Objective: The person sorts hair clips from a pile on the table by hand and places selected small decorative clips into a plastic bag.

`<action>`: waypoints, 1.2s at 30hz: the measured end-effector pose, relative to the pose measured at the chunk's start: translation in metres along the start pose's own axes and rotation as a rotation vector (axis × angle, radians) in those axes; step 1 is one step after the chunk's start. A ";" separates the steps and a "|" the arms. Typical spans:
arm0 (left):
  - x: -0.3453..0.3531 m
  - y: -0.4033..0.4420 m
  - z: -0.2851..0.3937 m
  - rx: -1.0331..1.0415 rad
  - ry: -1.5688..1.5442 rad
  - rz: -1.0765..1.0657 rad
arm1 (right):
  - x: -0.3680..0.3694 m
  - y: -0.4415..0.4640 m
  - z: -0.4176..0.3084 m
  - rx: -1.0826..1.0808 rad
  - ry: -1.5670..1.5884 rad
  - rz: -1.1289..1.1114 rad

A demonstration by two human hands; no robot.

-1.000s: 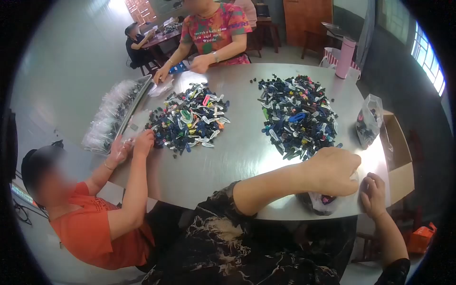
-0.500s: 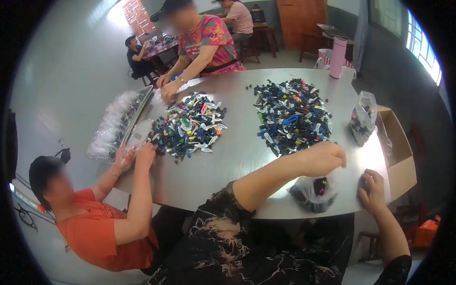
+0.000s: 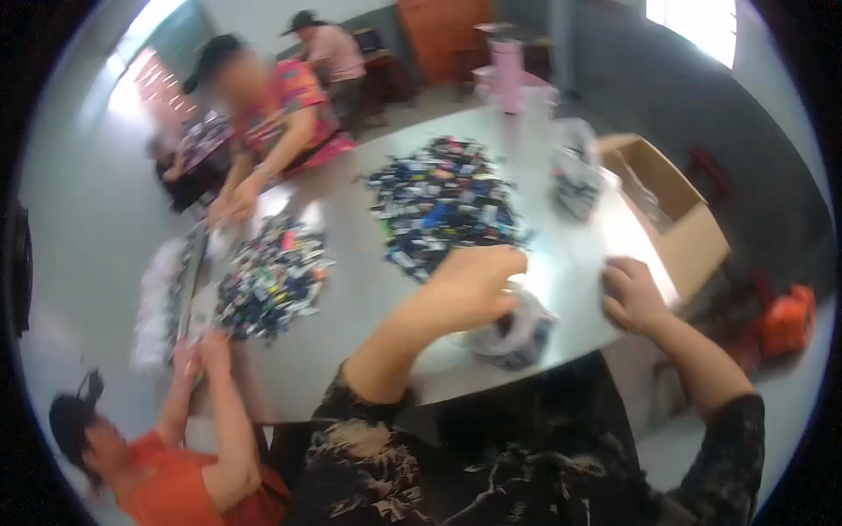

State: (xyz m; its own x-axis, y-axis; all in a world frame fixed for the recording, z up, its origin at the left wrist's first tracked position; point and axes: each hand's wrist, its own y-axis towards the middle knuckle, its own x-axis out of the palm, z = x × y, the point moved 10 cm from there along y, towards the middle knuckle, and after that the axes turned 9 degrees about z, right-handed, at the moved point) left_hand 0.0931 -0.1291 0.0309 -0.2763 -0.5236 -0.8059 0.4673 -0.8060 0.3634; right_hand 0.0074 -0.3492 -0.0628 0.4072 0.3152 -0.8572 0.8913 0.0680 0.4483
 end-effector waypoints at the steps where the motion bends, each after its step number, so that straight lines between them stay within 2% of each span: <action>1: 0.011 0.002 0.003 0.008 0.051 -0.091 | -0.004 0.002 -0.005 -0.021 0.005 -0.014; 3: 0.007 0.005 0.014 0.090 -0.034 0.005 | -0.004 0.001 -0.005 -0.034 0.001 -0.041; 7: 0.004 0.016 0.000 -0.023 -0.160 0.075 | 0.001 0.002 -0.001 -0.030 -0.019 -0.040; 9: 0.004 0.018 -0.001 -0.012 -0.214 0.126 | 0.002 0.001 0.005 -0.014 -0.029 -0.071; 11: 0.004 0.019 -0.011 -0.036 -0.118 0.168 | 0.003 0.005 0.000 -0.069 -0.030 -0.094; 14: 0.003 0.023 -0.020 -0.074 -0.082 0.151 | 0.006 0.011 0.006 -0.079 -0.007 -0.179; 20: 0.011 0.038 -0.039 -0.193 -0.239 0.025 | 0.008 0.013 0.010 -0.048 0.046 -0.270; 25: 0.012 0.036 -0.043 -0.303 -0.369 -0.006 | 0.003 0.014 0.014 -0.010 0.086 -0.268; 30: 0.002 0.024 -0.045 -0.348 -0.237 0.052 | 0.005 0.018 0.027 0.077 0.188 -0.193; 32: -0.008 0.027 -0.042 -0.371 -0.191 0.024 | 0.004 0.033 0.064 0.601 0.391 -0.016; 34: -0.011 0.025 -0.045 -0.391 -0.147 -0.019 | 0.006 0.063 0.076 0.959 0.793 0.150; 36: 0.002 0.020 -0.056 -0.425 -0.139 -0.158 | -0.003 0.099 0.089 0.978 0.750 0.319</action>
State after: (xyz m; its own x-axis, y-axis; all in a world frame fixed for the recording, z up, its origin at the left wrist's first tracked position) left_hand 0.1486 -0.1313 0.0103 -0.4681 -0.4591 -0.7551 0.7046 -0.7096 -0.0053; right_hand 0.1123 -0.4277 -0.0379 0.7024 0.6664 -0.2501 0.6803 -0.7319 -0.0398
